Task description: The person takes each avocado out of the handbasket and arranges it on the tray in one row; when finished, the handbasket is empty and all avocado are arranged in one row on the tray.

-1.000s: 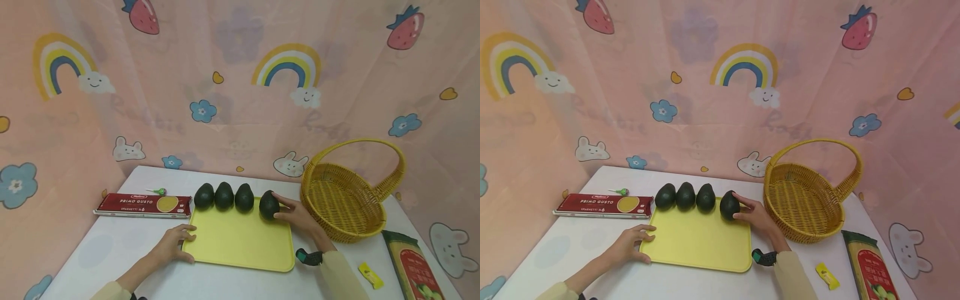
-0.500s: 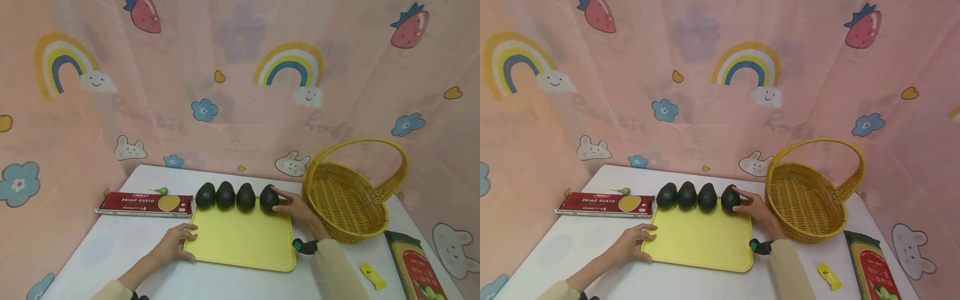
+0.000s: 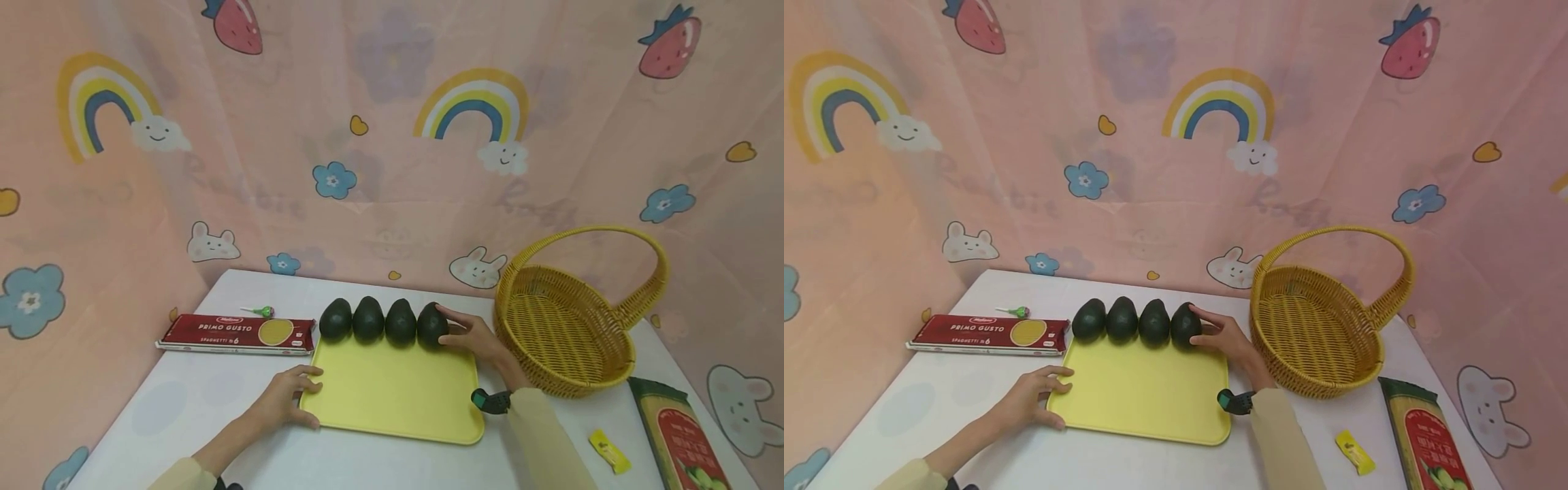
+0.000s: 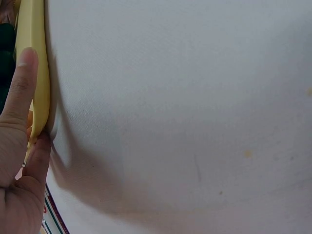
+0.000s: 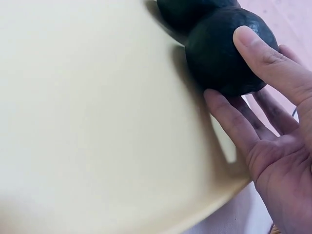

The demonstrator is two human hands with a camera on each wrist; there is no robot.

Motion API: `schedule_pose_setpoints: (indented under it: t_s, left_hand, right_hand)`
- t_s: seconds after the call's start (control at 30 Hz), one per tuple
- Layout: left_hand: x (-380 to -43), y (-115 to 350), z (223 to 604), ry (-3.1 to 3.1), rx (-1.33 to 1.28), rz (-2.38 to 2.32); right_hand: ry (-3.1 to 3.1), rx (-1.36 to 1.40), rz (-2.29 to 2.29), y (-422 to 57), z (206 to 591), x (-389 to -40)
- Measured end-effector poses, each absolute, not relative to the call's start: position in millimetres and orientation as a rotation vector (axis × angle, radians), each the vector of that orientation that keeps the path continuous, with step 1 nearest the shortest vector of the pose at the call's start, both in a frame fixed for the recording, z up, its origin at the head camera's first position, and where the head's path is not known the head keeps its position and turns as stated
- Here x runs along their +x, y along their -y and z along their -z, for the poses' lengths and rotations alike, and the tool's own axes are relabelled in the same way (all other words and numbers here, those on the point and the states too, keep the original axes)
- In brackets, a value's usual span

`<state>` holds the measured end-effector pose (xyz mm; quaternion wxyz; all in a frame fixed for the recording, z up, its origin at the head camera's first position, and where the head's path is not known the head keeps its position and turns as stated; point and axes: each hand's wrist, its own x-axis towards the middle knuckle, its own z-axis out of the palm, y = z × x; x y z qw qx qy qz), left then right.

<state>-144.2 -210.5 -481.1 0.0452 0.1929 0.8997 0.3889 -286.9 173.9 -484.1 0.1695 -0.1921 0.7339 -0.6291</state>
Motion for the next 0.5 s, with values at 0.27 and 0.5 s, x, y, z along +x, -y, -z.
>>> schedule_pose_setpoints:
  t_s: [0.27,0.5]
  left_hand:
    - [-144.5,209.6,482.4,-2.750,0.607,-1.189]
    - [-143.1,210.6,481.0,-2.752,0.605,-1.182]
  right_hand:
    - [-2.060,-0.554,1.802,-178.0,484.6,-285.7]
    - [-2.045,-0.549,1.799,-181.2,482.5,-283.2]
